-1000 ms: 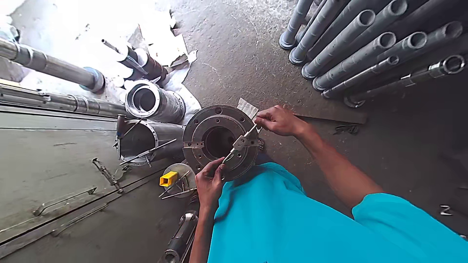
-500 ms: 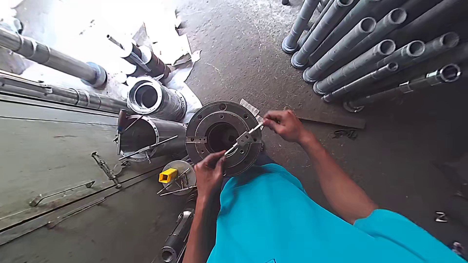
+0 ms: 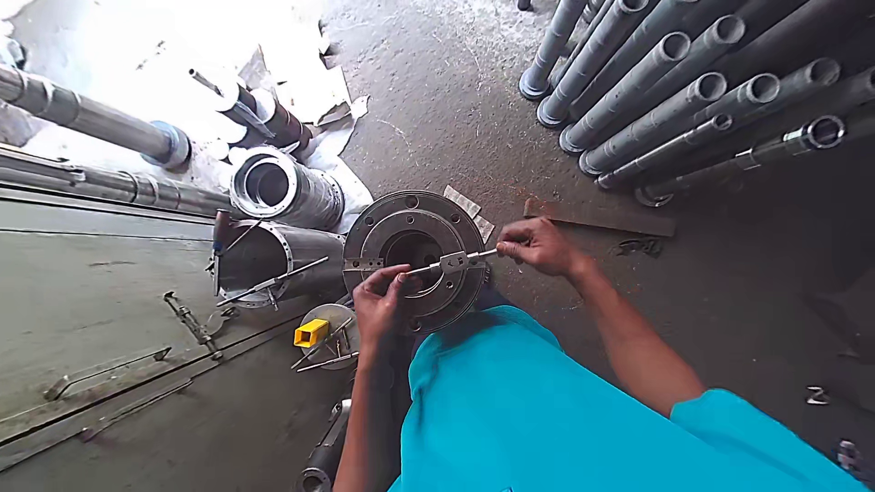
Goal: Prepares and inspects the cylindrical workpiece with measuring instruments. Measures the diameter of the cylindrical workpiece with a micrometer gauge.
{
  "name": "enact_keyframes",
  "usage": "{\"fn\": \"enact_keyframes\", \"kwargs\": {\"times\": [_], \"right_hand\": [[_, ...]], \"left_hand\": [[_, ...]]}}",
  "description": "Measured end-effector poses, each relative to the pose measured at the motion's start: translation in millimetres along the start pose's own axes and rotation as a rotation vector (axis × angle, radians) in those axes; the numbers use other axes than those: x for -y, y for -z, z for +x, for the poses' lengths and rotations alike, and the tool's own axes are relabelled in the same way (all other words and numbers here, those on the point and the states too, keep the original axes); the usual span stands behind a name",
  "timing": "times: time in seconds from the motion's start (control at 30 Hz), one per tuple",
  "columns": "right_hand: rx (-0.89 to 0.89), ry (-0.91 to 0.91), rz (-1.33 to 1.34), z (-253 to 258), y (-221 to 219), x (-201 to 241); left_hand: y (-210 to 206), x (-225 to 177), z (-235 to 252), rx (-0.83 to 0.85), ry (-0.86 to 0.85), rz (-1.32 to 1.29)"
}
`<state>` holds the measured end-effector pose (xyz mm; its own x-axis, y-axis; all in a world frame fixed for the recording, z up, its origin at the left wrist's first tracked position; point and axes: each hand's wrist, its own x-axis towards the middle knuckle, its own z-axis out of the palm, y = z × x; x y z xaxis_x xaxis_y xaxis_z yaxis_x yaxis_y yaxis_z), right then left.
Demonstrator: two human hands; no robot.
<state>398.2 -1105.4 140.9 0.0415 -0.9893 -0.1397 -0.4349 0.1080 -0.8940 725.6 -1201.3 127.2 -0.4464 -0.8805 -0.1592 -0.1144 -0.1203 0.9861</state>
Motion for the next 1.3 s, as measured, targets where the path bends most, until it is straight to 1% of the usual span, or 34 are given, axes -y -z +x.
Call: {"fn": "enact_keyframes", "kwargs": {"times": [0.07,0.17,0.23,0.3,0.33,0.4,0.5,0.53,0.57,0.6,0.63,0.7,0.73,0.8,0.87,0.9,0.97,1.03,1.1,1.2,1.3], "right_hand": [[-0.146,0.030,0.005,-17,-21,-2],[-0.370,0.080,-0.103,-31,-47,-8],[-0.455,0.085,-0.161,-32,-55,-9],[-0.491,0.028,-0.151,-27,-57,-7],[-0.482,-0.043,-0.099,-25,-57,-2],[-0.412,-0.226,0.124,-22,-54,10],[-0.229,-0.488,0.597,-17,-48,7],[-0.152,-0.535,0.686,-16,-42,8],[-0.100,-0.532,0.680,-14,-34,13],[-0.084,-0.477,0.562,-14,-29,13],[-0.100,-0.393,0.363,-15,-26,12],[-0.177,-0.133,-0.046,-23,-27,8],[-0.202,0.000,-0.177,-25,-28,4],[-0.246,0.192,-0.300,-26,-33,-8],[-0.319,0.281,-0.290,-23,-41,-18],[-0.354,0.263,-0.246,-22,-45,-19],[-0.397,0.105,-0.118,-20,-52,-12],[-0.363,-0.109,0.015,-16,-50,0],[-0.263,-0.243,0.098,-7,-37,4],[-0.139,-0.229,-0.002,26,-15,7],[-0.055,-0.135,-0.070,73,-12,13]], "left_hand": [[1,-9,16,0.026,0.032,-0.029],[-1,-12,18,0.027,0.048,-0.035],[0,-9,15,0.030,0.044,-0.031],[2,-5,14,0.040,0.034,-0.027],[3,-4,13,0.044,0.036,-0.036],[2,-3,10,0.041,0.040,-0.068],[-1,-4,7,0.015,0.046,-0.092],[-1,-4,7,0.017,0.042,-0.092],[-1,-4,7,0.026,0.036,-0.086],[0,-3,8,0.033,0.032,-0.081],[1,-2,9,0.037,0.026,-0.078],[3,0,8,0.042,0.023,-0.075],[2,1,8,0.036,0.024,-0.078],[0,1,8,0.017,0.031,-0.091],[-2,0,9,-0.001,0.034,-0.092],[-3,-1,9,-0.006,0.037,-0.091],[-4,-4,7,-0.017,0.051,-0.084],[-4,-6,2,-0.033,0.066,-0.071],[-5,-7,-6,-0.033,0.056,-0.033],[-8,-8,-26,-0.003,-0.004,0.138],[-32,-17,-52,-0.012,0.030,0.188]]}}
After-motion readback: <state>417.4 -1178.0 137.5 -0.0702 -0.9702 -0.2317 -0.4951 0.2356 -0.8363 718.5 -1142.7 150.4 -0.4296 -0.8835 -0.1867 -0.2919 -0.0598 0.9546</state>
